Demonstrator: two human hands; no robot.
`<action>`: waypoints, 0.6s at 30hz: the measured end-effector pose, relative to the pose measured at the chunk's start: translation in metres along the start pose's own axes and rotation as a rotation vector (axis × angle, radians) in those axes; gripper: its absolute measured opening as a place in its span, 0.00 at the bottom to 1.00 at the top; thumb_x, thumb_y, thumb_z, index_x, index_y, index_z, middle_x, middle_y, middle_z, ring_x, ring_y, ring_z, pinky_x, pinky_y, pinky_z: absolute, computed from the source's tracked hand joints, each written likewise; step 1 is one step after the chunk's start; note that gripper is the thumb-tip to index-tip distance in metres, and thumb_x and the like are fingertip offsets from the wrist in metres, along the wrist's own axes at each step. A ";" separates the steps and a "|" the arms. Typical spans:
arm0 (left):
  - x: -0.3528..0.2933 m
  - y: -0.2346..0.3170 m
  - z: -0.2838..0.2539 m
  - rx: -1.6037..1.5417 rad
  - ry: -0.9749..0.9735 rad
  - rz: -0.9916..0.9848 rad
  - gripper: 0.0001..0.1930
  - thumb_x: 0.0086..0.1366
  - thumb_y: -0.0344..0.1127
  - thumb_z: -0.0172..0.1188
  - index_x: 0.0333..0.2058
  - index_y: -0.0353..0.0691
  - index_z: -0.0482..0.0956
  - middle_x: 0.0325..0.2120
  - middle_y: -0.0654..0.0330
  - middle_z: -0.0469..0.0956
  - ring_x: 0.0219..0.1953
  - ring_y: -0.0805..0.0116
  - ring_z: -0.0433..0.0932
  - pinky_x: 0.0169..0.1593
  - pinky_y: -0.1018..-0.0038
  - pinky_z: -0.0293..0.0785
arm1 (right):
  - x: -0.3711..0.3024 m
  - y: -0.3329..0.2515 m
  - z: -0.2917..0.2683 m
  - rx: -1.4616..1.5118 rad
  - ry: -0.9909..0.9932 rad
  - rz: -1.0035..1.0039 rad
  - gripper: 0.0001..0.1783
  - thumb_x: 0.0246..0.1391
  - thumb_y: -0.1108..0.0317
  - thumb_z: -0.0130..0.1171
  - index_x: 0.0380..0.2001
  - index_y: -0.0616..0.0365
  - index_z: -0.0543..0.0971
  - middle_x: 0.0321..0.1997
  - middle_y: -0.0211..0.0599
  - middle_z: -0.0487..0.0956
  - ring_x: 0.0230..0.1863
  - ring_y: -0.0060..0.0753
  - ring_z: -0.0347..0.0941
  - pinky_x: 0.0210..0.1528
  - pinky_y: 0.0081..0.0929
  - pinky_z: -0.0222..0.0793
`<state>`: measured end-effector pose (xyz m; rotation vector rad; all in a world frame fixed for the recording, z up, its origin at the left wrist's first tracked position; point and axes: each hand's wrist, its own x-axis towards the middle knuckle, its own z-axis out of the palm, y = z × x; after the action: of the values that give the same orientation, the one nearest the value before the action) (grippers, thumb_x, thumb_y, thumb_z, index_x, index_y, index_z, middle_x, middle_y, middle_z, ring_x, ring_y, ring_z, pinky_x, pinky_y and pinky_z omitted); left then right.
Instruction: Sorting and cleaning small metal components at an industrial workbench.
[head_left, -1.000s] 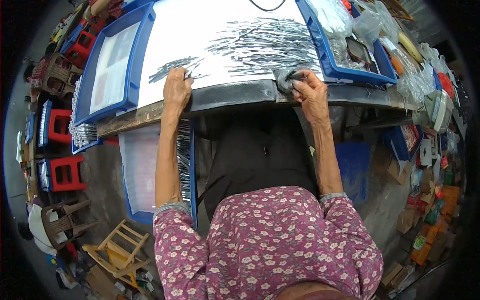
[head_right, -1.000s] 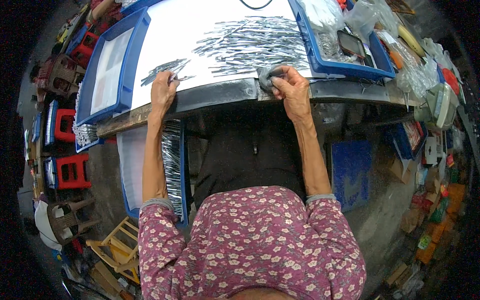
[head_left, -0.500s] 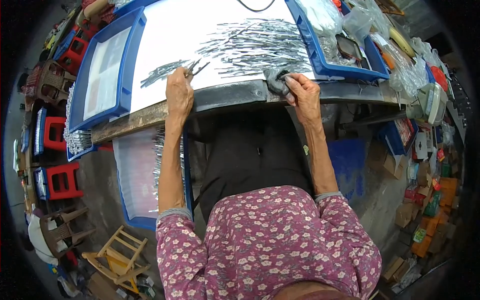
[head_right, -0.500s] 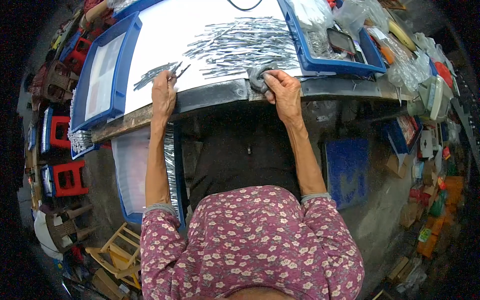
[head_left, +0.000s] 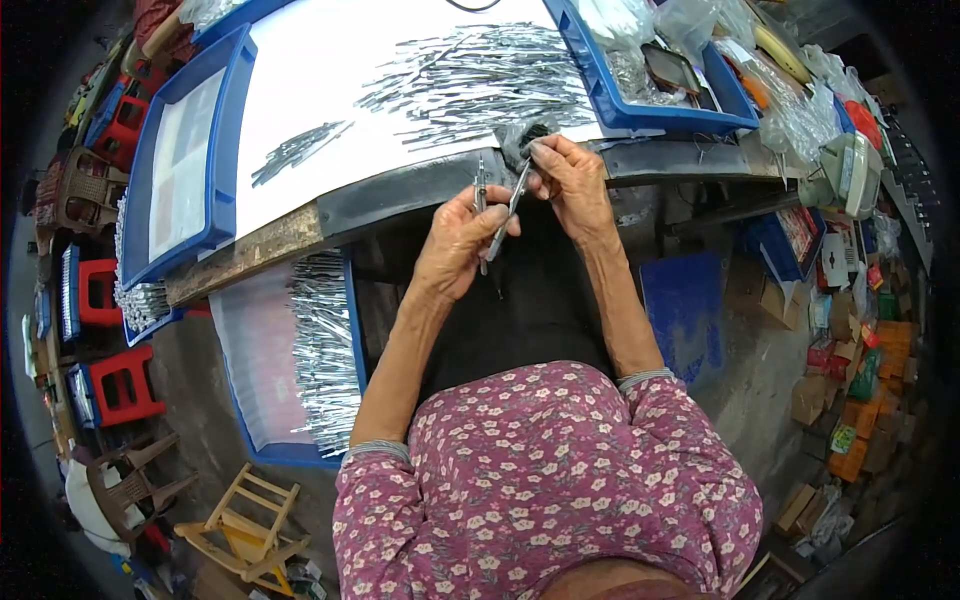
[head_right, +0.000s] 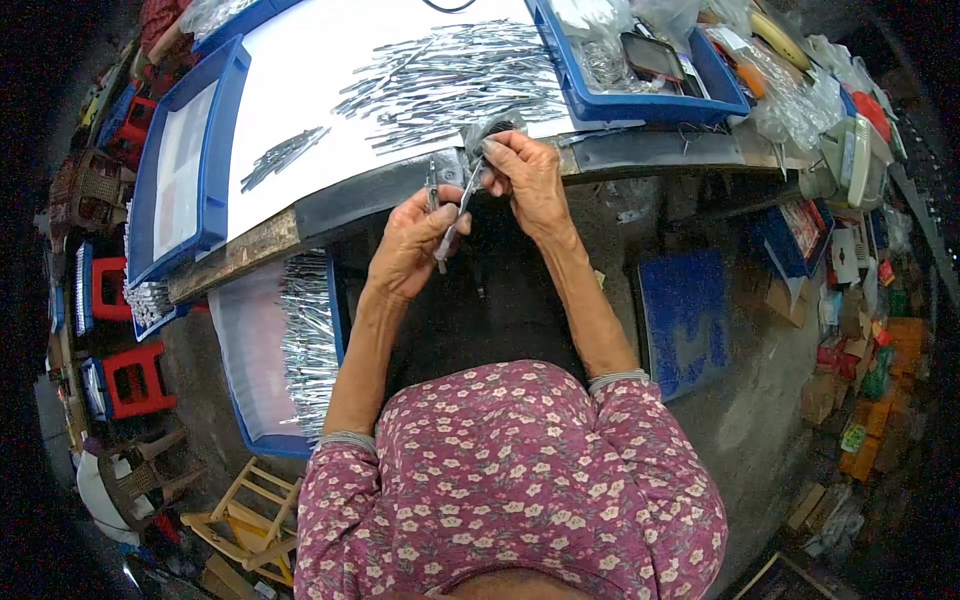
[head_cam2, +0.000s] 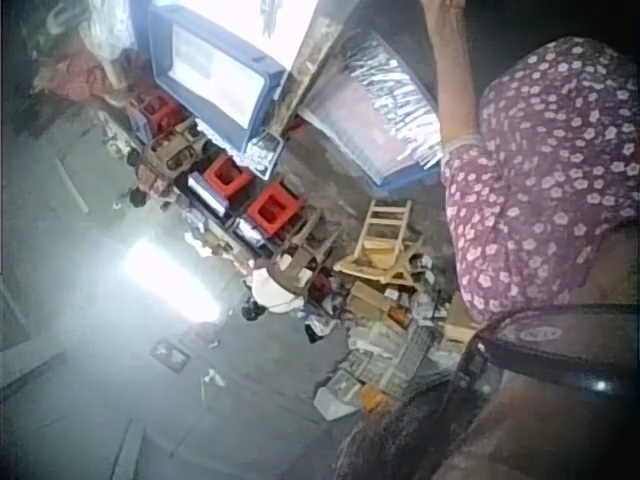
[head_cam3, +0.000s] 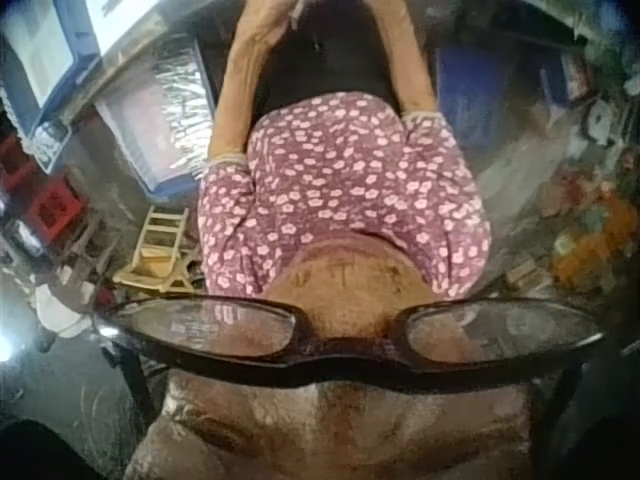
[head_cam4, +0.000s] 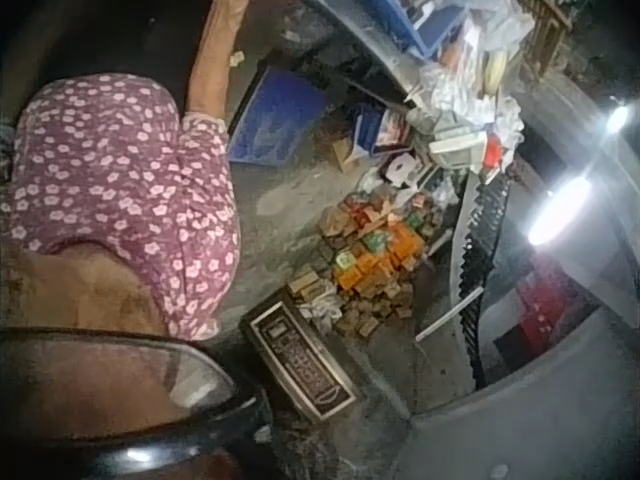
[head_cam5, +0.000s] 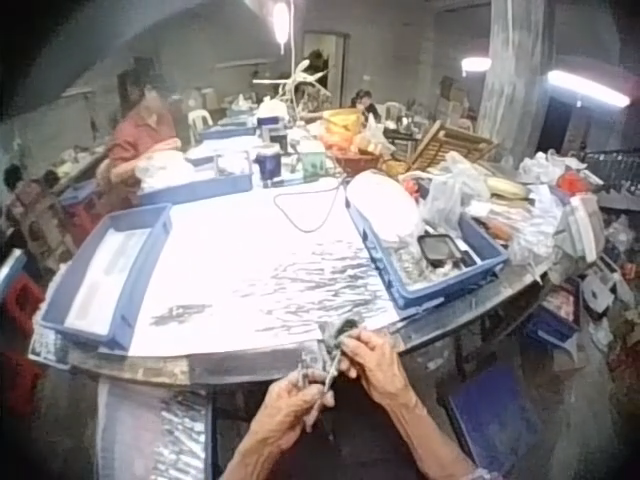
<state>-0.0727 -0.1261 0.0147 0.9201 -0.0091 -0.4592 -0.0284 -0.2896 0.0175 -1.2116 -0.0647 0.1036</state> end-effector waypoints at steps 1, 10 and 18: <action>0.000 -0.004 0.001 -0.010 -0.004 0.005 0.13 0.55 0.34 0.59 0.38 0.36 0.70 0.22 0.63 0.75 0.18 0.84 0.67 0.19 0.90 0.57 | -0.001 -0.001 0.002 -0.001 -0.003 0.000 0.07 0.54 0.69 0.51 0.31 0.63 0.72 0.20 0.28 0.71 0.18 0.15 0.65 0.20 0.10 0.58; -0.002 -0.016 0.002 -0.026 -0.050 0.026 0.13 0.57 0.35 0.58 0.39 0.38 0.70 0.22 0.64 0.74 0.18 0.84 0.64 0.19 0.90 0.53 | -0.006 0.000 0.004 0.049 -0.010 0.006 0.07 0.55 0.68 0.50 0.31 0.62 0.72 0.18 0.27 0.70 0.18 0.16 0.65 0.19 0.11 0.59; -0.004 -0.016 0.000 0.042 -0.043 0.025 0.12 0.58 0.35 0.56 0.39 0.36 0.71 0.18 0.66 0.71 0.17 0.83 0.62 0.19 0.89 0.53 | -0.007 0.000 0.004 0.020 -0.044 -0.002 0.08 0.55 0.67 0.50 0.31 0.62 0.72 0.19 0.26 0.70 0.18 0.15 0.64 0.20 0.11 0.58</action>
<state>-0.0824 -0.1328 0.0030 0.9503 -0.0700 -0.4568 -0.0357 -0.2867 0.0189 -1.1897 -0.1033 0.1287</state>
